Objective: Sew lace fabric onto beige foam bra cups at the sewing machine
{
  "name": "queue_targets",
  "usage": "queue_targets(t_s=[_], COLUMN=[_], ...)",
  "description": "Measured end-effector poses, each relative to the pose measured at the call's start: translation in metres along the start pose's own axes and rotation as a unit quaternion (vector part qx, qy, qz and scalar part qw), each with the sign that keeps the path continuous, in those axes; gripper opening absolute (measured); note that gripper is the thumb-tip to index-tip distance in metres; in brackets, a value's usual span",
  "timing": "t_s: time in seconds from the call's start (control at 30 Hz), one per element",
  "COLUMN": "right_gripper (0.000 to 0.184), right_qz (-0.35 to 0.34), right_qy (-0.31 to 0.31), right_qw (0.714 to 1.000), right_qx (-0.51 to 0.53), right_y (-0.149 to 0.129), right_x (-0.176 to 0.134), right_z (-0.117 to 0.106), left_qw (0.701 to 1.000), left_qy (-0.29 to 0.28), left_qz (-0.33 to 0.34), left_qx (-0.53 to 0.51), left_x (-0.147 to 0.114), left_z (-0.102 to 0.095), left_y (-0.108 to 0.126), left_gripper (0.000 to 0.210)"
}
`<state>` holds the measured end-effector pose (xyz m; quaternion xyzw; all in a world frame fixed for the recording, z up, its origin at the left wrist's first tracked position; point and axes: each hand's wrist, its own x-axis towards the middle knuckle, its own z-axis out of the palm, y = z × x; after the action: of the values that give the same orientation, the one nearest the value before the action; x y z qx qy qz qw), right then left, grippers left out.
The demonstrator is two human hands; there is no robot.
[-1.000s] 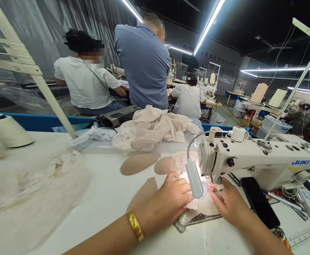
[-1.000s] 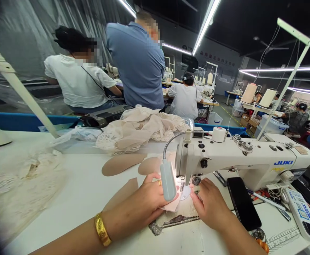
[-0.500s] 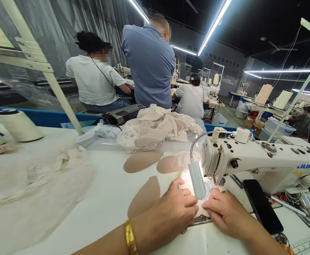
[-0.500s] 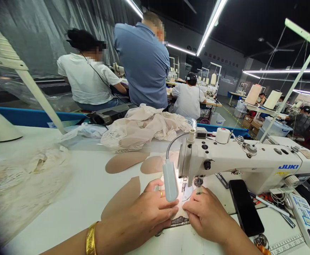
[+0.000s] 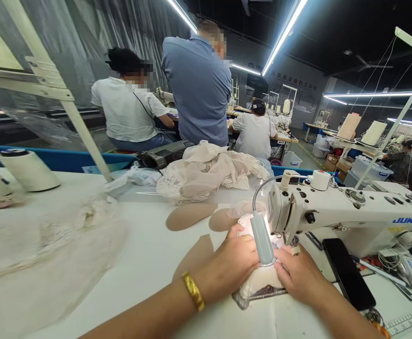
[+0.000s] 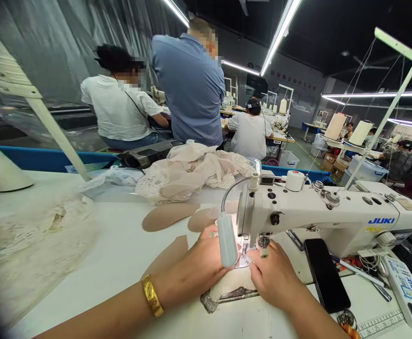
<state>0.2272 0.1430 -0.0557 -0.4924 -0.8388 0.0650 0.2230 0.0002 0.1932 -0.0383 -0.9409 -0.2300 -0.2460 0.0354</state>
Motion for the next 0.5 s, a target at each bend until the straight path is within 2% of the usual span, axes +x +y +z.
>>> queue_targets(t_s=[0.07, 0.13, 0.3, 0.4, 0.5], right_gripper=[0.017, 0.018, 0.022, 0.023, 0.023], right_qz=[0.007, 0.011, 0.01, 0.005, 0.001], right_qy=[0.0, 0.001, 0.004, 0.009, 0.014], right_qw=[1.0, 1.0, 1.0, 0.999, 0.999], right_qx=[0.003, -0.002, -0.029, -0.038, -0.034], right_y=[0.0, 0.001, 0.005, 0.007, 0.007], right_x=[-0.001, -0.002, -0.004, -0.004, -0.004], right_z=[0.0, 0.001, 0.004, 0.006, 0.006], left_qw=[0.999, 0.997, 0.962, 0.935, 0.903], left_qy=[-0.011, 0.001, 0.081, 0.105, 0.174], left_qz=[-0.02, -0.068, -0.259, -0.327, -0.371], left_qx=[-0.023, -0.03, -0.036, -0.094, -0.128], left_x=[0.005, 0.011, 0.04, 0.055, 0.057], left_z=[-0.004, -0.01, -0.018, -0.018, -0.033], left_y=[-0.004, -0.012, -0.054, -0.081, -0.1], left_gripper=[0.031, 0.031, 0.019, 0.032, 0.044])
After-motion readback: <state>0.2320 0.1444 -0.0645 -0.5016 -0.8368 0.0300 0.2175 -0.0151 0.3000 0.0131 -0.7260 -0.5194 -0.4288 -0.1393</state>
